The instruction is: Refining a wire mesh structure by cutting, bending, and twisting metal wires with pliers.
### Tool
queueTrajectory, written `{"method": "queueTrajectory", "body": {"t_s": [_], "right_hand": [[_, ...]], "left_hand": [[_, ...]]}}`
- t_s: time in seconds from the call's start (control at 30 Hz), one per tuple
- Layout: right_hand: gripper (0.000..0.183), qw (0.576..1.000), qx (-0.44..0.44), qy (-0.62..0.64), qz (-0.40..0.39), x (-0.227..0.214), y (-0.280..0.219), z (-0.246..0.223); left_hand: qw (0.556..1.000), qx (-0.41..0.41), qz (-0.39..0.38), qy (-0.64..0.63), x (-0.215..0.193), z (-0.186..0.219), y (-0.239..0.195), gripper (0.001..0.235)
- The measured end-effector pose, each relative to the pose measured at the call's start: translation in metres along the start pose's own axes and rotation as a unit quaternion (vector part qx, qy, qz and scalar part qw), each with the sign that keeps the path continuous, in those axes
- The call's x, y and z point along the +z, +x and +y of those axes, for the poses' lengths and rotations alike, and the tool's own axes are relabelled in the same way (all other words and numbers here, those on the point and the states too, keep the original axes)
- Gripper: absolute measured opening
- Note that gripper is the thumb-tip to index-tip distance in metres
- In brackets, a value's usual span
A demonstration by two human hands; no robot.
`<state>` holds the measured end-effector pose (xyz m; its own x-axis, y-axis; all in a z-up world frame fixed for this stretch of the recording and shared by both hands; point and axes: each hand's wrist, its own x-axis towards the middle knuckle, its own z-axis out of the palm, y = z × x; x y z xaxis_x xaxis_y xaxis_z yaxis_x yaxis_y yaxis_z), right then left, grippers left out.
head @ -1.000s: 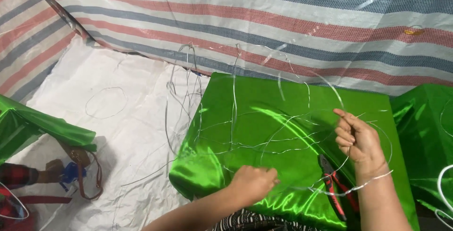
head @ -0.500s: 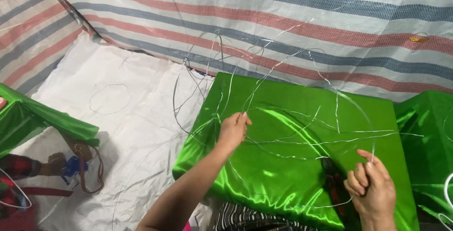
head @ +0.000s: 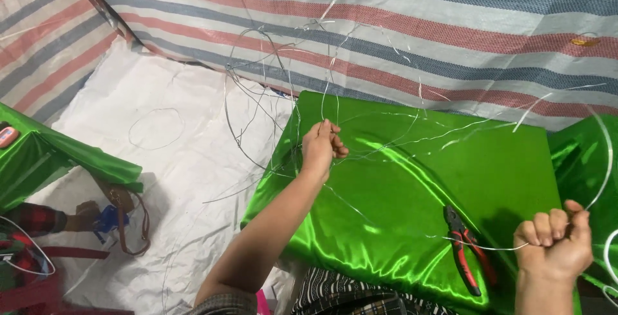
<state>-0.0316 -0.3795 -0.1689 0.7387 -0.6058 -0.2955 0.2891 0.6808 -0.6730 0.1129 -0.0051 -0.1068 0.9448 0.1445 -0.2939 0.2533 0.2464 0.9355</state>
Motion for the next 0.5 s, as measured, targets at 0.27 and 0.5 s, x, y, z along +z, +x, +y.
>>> {"method": "queueTrajectory", "body": {"t_s": [0.27,0.5], "right_hand": [[0.019,0.997,-0.03,-0.072,-0.016,0.04,0.005,0.018],[0.027,0.992,0.007,-0.121,0.026,0.01,0.018,0.04]], "left_hand": [[0.998,-0.012,-0.053,0.027,0.042,-0.026,0.016,0.024],[0.967,-0.075,-0.106,0.217,0.045,-0.061,0.033,0.031]]}}
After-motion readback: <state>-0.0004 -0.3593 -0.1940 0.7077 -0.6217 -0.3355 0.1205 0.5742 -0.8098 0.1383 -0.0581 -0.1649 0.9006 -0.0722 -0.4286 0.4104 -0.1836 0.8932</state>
